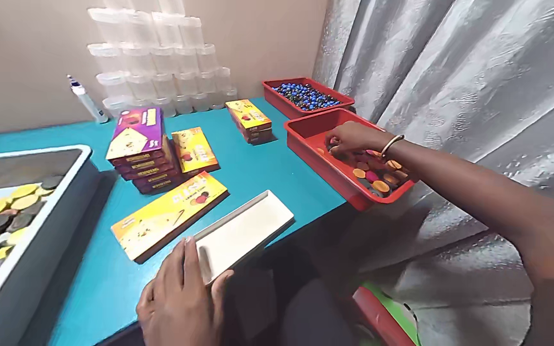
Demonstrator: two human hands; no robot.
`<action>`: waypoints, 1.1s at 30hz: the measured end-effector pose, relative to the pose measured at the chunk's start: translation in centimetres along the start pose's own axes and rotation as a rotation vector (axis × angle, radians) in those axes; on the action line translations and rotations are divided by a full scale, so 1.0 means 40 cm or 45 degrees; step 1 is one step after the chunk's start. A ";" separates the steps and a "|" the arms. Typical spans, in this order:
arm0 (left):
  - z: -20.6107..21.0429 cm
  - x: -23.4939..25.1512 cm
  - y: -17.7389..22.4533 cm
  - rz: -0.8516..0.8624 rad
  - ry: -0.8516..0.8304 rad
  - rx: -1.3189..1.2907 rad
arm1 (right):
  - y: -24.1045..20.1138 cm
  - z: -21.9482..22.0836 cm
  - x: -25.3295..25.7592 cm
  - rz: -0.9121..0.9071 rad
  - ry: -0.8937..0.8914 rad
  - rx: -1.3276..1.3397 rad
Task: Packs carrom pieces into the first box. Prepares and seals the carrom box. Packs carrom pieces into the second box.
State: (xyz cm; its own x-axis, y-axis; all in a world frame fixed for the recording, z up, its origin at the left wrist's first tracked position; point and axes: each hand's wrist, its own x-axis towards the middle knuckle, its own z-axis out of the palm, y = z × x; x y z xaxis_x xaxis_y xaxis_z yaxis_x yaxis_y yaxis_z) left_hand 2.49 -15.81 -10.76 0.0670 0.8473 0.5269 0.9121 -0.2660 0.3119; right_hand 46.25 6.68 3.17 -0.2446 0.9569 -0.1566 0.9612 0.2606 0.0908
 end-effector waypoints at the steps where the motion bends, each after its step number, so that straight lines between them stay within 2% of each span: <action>1: 0.000 -0.001 0.001 -0.011 0.023 -0.022 | 0.000 0.000 0.003 0.034 -0.009 -0.012; 3: 0.008 -0.002 0.007 -0.066 0.111 -0.036 | 0.006 -0.003 0.016 0.035 -0.032 -0.027; 5: 0.023 -0.002 0.018 -0.143 0.201 -0.051 | -0.017 -0.014 0.022 0.014 0.113 -0.076; 6: 0.031 0.000 0.023 -0.174 0.240 -0.044 | -0.066 -0.036 0.014 -0.022 0.258 -0.116; 8: 0.039 0.009 0.027 -0.208 0.281 -0.011 | -0.239 -0.098 -0.032 -0.192 0.545 -0.089; 10: 0.042 0.007 0.032 -0.212 0.281 0.005 | -0.416 -0.126 -0.090 -0.517 0.661 0.036; 12: 0.042 0.008 0.031 -0.206 0.279 -0.002 | -0.569 -0.098 -0.122 -0.841 0.591 0.176; 13: 0.042 0.008 0.031 -0.199 0.282 -0.011 | -0.631 -0.067 -0.132 -0.926 0.513 0.212; 16: 0.043 0.005 0.029 -0.199 0.288 -0.023 | -0.746 0.032 -0.144 -0.923 0.312 0.232; 19: 0.043 0.004 0.029 -0.186 0.298 -0.025 | -0.785 0.063 -0.151 -0.809 0.283 0.247; 24: 0.043 0.003 0.024 -0.168 0.303 -0.012 | -0.798 0.089 -0.152 -0.870 0.479 0.307; 28: 0.042 0.003 0.025 -0.151 0.268 -0.028 | -0.791 0.087 -0.162 -0.901 0.487 0.353; 31: 0.048 0.002 0.016 -0.147 0.259 -0.029 | -0.744 0.039 -0.185 -0.790 0.591 0.238; 33: 0.045 0.004 0.014 -0.149 0.234 -0.036 | -0.644 -0.026 -0.191 -0.615 0.752 0.138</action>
State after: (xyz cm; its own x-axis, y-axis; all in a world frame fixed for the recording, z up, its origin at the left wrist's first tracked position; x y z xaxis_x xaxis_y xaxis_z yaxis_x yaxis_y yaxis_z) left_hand 3.74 -14.97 -11.93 -0.1158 0.7755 0.6206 0.8974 -0.1862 0.4001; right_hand 23.22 -7.23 3.04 -0.6389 0.6577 0.3992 0.7300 0.6820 0.0445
